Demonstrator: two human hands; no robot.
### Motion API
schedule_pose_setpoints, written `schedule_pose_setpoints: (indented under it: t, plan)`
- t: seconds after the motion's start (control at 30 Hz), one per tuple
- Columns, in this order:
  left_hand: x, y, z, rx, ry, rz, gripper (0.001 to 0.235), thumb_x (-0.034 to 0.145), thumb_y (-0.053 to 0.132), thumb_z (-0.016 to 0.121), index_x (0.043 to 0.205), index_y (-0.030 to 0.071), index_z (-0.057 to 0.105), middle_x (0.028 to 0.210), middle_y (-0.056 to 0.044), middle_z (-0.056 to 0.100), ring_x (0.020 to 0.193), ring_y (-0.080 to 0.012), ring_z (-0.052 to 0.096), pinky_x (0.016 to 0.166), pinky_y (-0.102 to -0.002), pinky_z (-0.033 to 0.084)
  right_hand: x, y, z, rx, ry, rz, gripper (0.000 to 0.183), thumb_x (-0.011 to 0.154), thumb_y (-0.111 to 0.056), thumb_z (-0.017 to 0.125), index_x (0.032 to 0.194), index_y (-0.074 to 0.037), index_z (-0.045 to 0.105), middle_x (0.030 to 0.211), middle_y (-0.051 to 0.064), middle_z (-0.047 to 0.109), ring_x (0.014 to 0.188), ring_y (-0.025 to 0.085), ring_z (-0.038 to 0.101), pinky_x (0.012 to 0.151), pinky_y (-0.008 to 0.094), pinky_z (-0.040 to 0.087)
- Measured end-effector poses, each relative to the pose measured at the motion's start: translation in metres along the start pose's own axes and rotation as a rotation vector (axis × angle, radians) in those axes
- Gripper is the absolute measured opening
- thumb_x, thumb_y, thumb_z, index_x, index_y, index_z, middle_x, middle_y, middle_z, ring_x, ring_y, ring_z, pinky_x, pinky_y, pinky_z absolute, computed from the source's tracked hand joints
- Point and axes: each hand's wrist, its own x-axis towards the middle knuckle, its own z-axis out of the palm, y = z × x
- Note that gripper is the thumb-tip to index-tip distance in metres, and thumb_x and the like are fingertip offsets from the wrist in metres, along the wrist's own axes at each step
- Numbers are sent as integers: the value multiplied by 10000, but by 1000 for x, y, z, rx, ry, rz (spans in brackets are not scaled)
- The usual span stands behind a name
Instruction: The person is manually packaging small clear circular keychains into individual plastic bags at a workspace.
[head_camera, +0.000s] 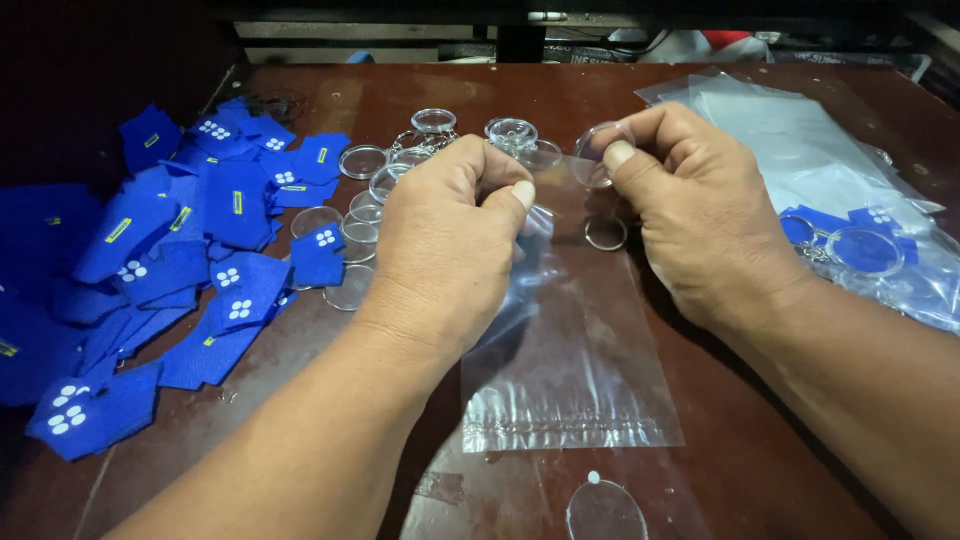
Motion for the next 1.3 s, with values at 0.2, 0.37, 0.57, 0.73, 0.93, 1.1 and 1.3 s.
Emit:
schedule_pose_setpoints:
  t: [0.2,0.37,0.57,0.73,0.93,1.1,1.3]
  plan:
    - [-3,3,-1,-42,-4,-9,98,925,174,628,837,185,672,749,48,712,590,-98,636,624,-264,548,-1,-9,2,-62,15,61,74,1091,-130,565,1040,-96,607,766,77,646,630,166,623,521,295,497]
    - [-3,6,-1,-44,-13,-44,98,915,158,601,904,182,695,756,8,748,584,-111,644,609,-266,525,6,-14,2,-71,74,124,87,1102,-172,575,1060,-116,625,750,62,614,627,142,596,611,268,584]
    - [1,3,0,-136,3,-36,135,886,102,625,938,132,746,744,-34,757,609,-114,667,593,-237,570,10,-3,-6,3,116,103,72,1054,-90,602,995,-106,640,764,74,680,602,139,622,573,246,492]
    - [0,2,-1,-77,9,-31,91,909,166,646,834,162,697,700,18,728,539,-97,626,545,-265,491,4,4,-9,-66,21,-3,175,1081,-145,639,906,-131,646,804,-12,648,637,83,542,599,221,468]
    - [0,2,-1,-100,2,-23,93,909,161,647,827,143,687,696,0,741,536,-104,623,565,-265,513,6,9,-11,-17,-23,-55,153,1068,-90,637,919,-88,670,804,9,633,680,98,561,658,220,491]
    - [-1,3,-1,-52,3,-22,95,911,192,651,826,168,688,702,26,741,541,-102,643,580,-265,513,1,1,-7,-54,-29,-21,101,1035,-97,629,973,-74,705,948,24,704,703,131,632,670,246,562]
    - [-3,7,-2,-40,-5,-56,91,917,192,641,841,174,688,724,26,744,561,-115,668,602,-259,546,-1,-5,-5,-107,18,13,93,1037,-74,623,1031,-103,711,938,2,721,698,97,618,655,213,537]
